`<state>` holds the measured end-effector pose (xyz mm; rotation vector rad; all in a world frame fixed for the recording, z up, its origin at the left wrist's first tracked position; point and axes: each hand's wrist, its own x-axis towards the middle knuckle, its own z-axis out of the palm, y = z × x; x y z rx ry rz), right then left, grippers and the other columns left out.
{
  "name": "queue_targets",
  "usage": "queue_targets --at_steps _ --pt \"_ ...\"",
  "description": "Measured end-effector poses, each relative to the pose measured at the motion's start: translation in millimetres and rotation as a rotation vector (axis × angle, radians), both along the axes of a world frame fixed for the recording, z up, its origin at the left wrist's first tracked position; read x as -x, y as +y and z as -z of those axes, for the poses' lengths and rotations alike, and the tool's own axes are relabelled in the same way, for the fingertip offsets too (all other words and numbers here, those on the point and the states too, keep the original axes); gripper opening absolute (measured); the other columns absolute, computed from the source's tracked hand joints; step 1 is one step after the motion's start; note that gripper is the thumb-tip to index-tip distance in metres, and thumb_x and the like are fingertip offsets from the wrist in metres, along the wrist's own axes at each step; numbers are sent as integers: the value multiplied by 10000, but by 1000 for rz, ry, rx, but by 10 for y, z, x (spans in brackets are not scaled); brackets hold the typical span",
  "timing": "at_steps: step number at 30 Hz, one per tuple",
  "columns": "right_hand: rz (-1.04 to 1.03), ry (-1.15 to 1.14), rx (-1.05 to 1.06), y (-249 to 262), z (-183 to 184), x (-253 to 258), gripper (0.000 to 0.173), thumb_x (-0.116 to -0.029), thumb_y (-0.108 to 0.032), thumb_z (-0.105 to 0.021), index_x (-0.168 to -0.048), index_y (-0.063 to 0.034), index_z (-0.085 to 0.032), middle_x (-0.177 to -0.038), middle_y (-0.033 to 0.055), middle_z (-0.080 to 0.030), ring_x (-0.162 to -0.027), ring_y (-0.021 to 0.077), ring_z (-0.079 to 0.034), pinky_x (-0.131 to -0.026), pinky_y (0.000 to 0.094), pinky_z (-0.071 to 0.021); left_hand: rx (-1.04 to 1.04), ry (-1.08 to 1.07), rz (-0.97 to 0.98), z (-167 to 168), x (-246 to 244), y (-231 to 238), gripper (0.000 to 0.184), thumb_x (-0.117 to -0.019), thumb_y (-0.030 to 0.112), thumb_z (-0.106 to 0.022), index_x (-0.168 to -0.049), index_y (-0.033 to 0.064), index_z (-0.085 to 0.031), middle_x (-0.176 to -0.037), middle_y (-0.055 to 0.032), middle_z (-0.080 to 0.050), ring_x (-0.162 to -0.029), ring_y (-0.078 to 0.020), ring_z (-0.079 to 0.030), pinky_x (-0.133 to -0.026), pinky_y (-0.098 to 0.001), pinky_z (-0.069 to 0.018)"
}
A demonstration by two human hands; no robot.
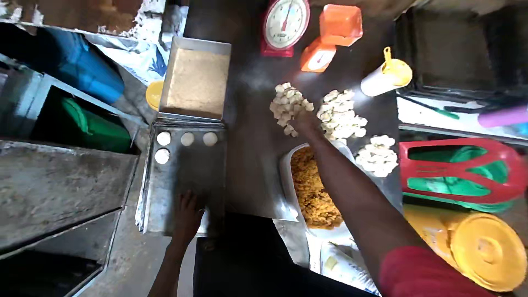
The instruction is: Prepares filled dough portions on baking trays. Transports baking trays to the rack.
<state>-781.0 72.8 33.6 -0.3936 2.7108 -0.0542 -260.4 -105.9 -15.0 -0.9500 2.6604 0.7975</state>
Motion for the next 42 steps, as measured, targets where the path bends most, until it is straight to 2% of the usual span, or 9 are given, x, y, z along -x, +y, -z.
queue_targets --at_steps 6,11,13,19,24,32,36,39,42 --pt "-112 28 243 108 16 -124 333 -913 -250 -711 -1171 -41 -706 -1202 258 -670 -1101 472 -647 -878 713 -509 -40 229 -112 -598 697 215 445 -995 320 -642 -1388 113 -623 -1432 -146 -582 -1344 -288 -544 -1122 -488 -464" --pt "-201 -215 890 -39 -575 -1789 287 -922 -211 -764 -1100 2 -693 -1116 174 -669 -987 261 -686 -894 426 -600 -609 691 -289 -950 1326 629 454 -1021 141 -615 -1433 -23 -519 -1394 -178 -600 -1216 -229 -643 -1015 -393 -568" --pt "-140 -379 997 18 -568 -2362 339 -939 -200 -732 -1225 -30 -668 -1163 113 -703 -1018 167 -700 -912 339 -599 -633 833 -265 -851 1460 714 335 -979 93 -670 -1280 -49 -640 -1257 -179 -672 -1099 -227 -687 -956 -389 -594" --pt "58 -150 1073 486 -652 -2986 228 -1009 -161 -630 -1186 -72 -744 -1107 76 -730 -946 117 -721 -845 288 -624 -601 744 -58 -1046 1416 972 228 -949 87 -713 -1164 11 -722 -1114 -113 -709 -1001 -158 -706 -876 -309 -619" --pt "598 -516 1459 856 -908 -3090 320 -936 -6 -702 -1243 32 -621 -1117 173 -695 -954 275 -719 -852 427 -636 -778 720 57 -1105 1471 1155 202 -960 100 -706 -1137 4 -718 -1111 -124 -699 -874 -182 -720 -711 -326 -650" --pt "638 -834 1324 1639 -758 -3136 198 -1006 -149 -601 -1124 1 -655 -968 75 -704 -840 187 -705 -763 404 -628 -1505 176 -138 -1052 1537 1495 167 -997 57 -627 -1127 -41 -666 -972 -88 -711 -828 -166 -694 -792 -352 -610" --pt "530 -563 1140 1920 -671 -2379 178 -1009 -128 -634 -1107 7 -696 -970 86 -720 -838 178 -708 -787 376 -626 -1219 272 -14 -827 1829 1542 337 -1037 147 -595 -1323 -31 -606 -1234 -141 -682 -1032 -229 -708 -895 -402 -614" --pt "187 -138 719 2028 -287 -1847 317 -983 -295 -709 -1226 -92 -714 -1073 146 -735 -916 295 -725 -848 542 -604 -971 264 90 -699 1941 1410 398 -1060 198 -563 -1430 51 -565 -1339 -110 -658 -1136 -220 -685 -961 -402 -595" --pt "-53 -209 483 1820 -187 -1699 507 -924 -286 -783 -1368 -96 -631 -1210 212 -671 -1058 417 -668 -908 638 -545 -815 272 125 -656 1954 1316 361 -1060 224 -564 -1395 98 -612 -1295 -75 -690 -1130 -189 -689 -972 -392 -587"
